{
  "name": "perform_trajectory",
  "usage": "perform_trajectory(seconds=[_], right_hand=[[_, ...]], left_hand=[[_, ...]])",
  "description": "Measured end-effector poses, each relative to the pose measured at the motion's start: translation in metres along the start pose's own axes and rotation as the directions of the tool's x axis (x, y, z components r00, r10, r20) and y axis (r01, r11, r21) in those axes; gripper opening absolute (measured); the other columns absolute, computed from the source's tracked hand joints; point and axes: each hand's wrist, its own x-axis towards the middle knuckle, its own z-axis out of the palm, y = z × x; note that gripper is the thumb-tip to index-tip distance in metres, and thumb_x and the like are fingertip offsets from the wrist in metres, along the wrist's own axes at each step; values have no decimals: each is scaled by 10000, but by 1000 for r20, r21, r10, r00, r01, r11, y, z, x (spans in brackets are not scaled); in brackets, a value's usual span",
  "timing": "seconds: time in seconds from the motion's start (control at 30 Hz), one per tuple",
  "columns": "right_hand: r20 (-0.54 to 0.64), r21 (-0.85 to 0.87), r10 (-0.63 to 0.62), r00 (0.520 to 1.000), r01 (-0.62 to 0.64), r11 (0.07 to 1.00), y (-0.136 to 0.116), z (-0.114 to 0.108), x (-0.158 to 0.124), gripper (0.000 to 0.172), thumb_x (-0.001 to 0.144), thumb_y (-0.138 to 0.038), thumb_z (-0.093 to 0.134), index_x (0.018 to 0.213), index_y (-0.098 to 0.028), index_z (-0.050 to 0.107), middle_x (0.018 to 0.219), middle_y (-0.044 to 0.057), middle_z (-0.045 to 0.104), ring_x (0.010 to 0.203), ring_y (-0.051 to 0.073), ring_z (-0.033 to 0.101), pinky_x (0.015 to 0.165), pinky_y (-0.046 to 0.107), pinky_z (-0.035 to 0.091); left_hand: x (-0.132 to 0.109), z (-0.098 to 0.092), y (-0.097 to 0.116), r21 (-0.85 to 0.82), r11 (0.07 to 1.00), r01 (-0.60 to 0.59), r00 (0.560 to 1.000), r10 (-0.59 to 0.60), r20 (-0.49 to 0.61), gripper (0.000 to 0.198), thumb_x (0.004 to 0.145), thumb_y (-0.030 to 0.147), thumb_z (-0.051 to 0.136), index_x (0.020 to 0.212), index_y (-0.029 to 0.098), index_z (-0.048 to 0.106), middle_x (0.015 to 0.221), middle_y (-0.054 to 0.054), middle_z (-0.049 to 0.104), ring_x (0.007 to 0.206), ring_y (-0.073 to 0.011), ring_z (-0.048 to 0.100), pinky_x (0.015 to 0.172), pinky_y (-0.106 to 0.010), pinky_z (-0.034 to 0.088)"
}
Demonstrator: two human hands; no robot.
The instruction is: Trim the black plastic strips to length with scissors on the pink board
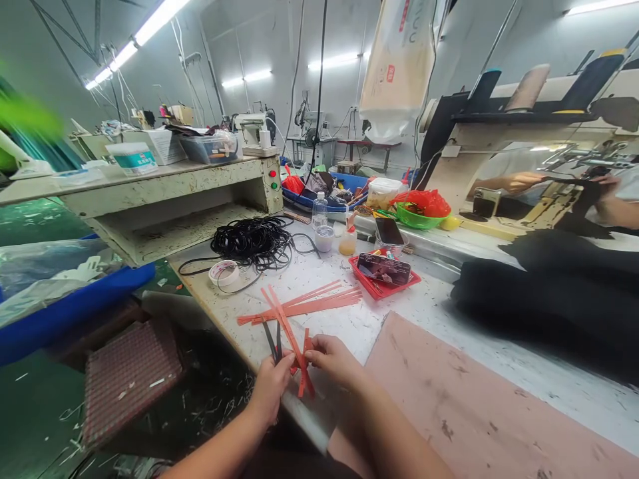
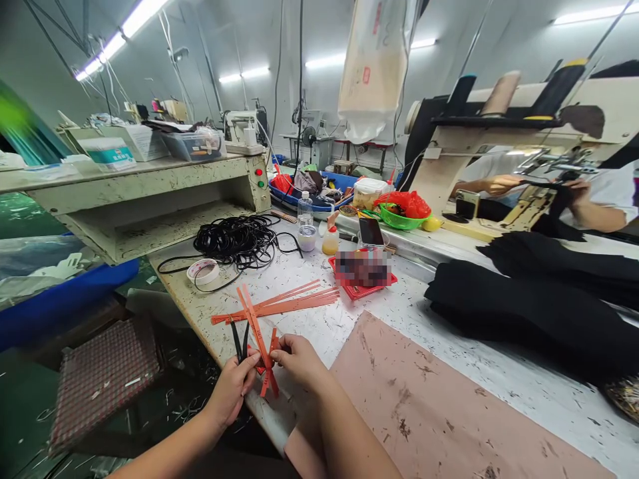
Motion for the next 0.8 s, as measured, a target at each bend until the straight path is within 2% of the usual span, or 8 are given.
perform_trajectory(seconds=[0.07, 0.2, 0.33, 0.5, 0.63, 0.7, 0.8], right_hand=[[-6, -23, 0, 1000, 0, 1000, 1, 0, 0, 57, 656, -181, 569, 627, -178, 520, 583, -46, 508, 588, 123, 474, 604, 245, 367], [-49, -73, -4, 999, 1, 997, 2, 1, 0, 60, 664, -170, 565, 634, -179, 514, 605, -43, 524, 619, 129, 488, 623, 250, 364], [-83, -92, -6, 997, -1, 996, 1, 0, 0, 89, 653, -165, 587, 616, -178, 507, 607, -35, 528, 622, 132, 493, 610, 249, 358], [7, -9, 27, 1000, -27, 1000, 3, 2, -2, 84, 670, -223, 554, 644, -192, 480, 507, -48, 512, 425, 108, 449, 440, 228, 331], [39, 76, -23, 999, 20, 997, 3, 1, -2, 140, 577, -256, 596, 638, -192, 487, 493, -55, 495, 416, 95, 425, 396, 210, 324], [-14, 108, -58, 998, 59, 992, 0, -5, -2, 171, 559, -291, 608, 628, -194, 485, 499, -56, 482, 424, 96, 426, 394, 213, 336], [-201, 136, -99, 975, 128, 982, -8, -25, -3, 222, 573, -358, 616, 656, -200, 484, 536, -53, 467, 453, 103, 442, 414, 229, 368]], left_hand=[[1, -1, -2, -6, 1000, -7, 1000, 7, 18, 285, 571, 447, 657, 552, 178, 564, 392, 56, 456, 408, -117, 444, 457, -228, 367], [4, -3, -6, 1, 999, -37, 998, 37, 43, 267, 536, 394, 707, 613, 160, 605, 582, -6, 627, 606, -173, 561, 626, -261, 437], [7, -4, -7, 30, 998, -47, 997, 45, 70, 240, 545, 371, 705, 602, 148, 639, 600, -26, 658, 655, -203, 586, 681, -284, 440], [7, -2, -7, 36, 998, -53, 996, 50, 80, 272, 549, 371, 696, 682, 135, 677, 698, -70, 711, 723, -242, 631, 727, -318, 466], [2, 3, -8, 72, 995, -73, 996, 69, 56, 277, 544, 383, 682, 685, 145, 673, 699, -65, 712, 709, -240, 639, 702, -317, 483], [3, 2, -7, 130, 987, -89, 996, 87, 20, 248, 541, 386, 669, 630, 155, 652, 617, -42, 682, 654, -229, 626, 659, -310, 483], [13, -9, 2, 254, 960, -120, 990, 135, -43, 221, 568, 379, 635, 633, 168, 642, 630, -39, 677, 687, -242, 630, 665, -314, 483]])
